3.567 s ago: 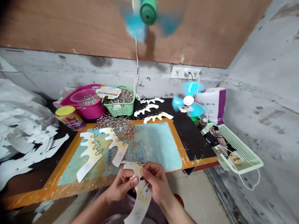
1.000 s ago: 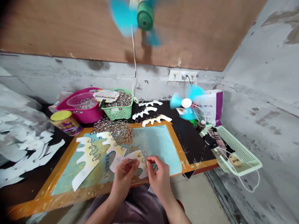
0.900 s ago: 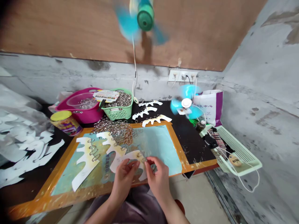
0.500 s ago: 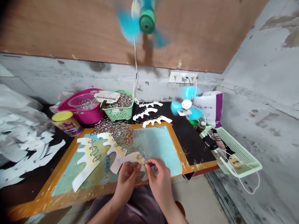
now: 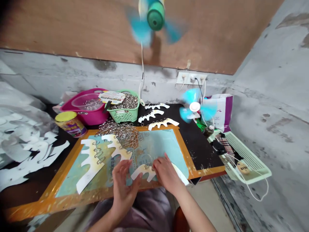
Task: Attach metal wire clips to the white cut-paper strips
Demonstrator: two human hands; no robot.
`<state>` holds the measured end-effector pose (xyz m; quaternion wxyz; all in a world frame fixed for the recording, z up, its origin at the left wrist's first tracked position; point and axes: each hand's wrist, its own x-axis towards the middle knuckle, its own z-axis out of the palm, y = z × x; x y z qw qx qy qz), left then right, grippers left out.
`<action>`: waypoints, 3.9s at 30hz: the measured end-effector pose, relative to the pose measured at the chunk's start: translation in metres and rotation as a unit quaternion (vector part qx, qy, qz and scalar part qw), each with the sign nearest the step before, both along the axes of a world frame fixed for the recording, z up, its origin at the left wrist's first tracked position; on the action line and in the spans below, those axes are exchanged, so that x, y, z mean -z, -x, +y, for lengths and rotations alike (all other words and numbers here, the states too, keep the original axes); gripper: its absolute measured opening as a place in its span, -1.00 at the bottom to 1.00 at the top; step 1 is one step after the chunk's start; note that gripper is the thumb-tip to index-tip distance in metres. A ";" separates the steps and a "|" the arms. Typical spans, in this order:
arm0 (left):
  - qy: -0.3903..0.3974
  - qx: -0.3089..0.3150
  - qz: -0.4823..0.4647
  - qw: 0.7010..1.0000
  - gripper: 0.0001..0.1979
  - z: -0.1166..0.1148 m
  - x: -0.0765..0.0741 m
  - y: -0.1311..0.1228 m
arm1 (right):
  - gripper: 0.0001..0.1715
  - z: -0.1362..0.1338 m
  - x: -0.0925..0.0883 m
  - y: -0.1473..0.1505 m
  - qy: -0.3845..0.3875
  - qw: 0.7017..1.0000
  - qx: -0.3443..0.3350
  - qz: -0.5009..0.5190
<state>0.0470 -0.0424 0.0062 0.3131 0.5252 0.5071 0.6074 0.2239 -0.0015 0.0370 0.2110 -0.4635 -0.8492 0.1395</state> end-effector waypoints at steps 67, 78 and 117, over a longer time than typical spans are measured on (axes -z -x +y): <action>-0.186 0.200 0.484 0.832 -0.88 0.046 0.011 0.002 | -0.47 -0.029 0.050 -0.018 -0.122 0.989 0.009 0.083; -0.143 0.279 0.482 0.818 -0.79 0.050 -0.002 0.012 | -0.26 -0.029 0.064 -0.009 -0.142 0.988 -0.014 0.060; -0.350 0.362 0.607 0.614 -0.88 0.079 -0.013 0.032 | -0.80 -0.027 0.049 -0.015 -0.114 0.991 -0.001 -0.075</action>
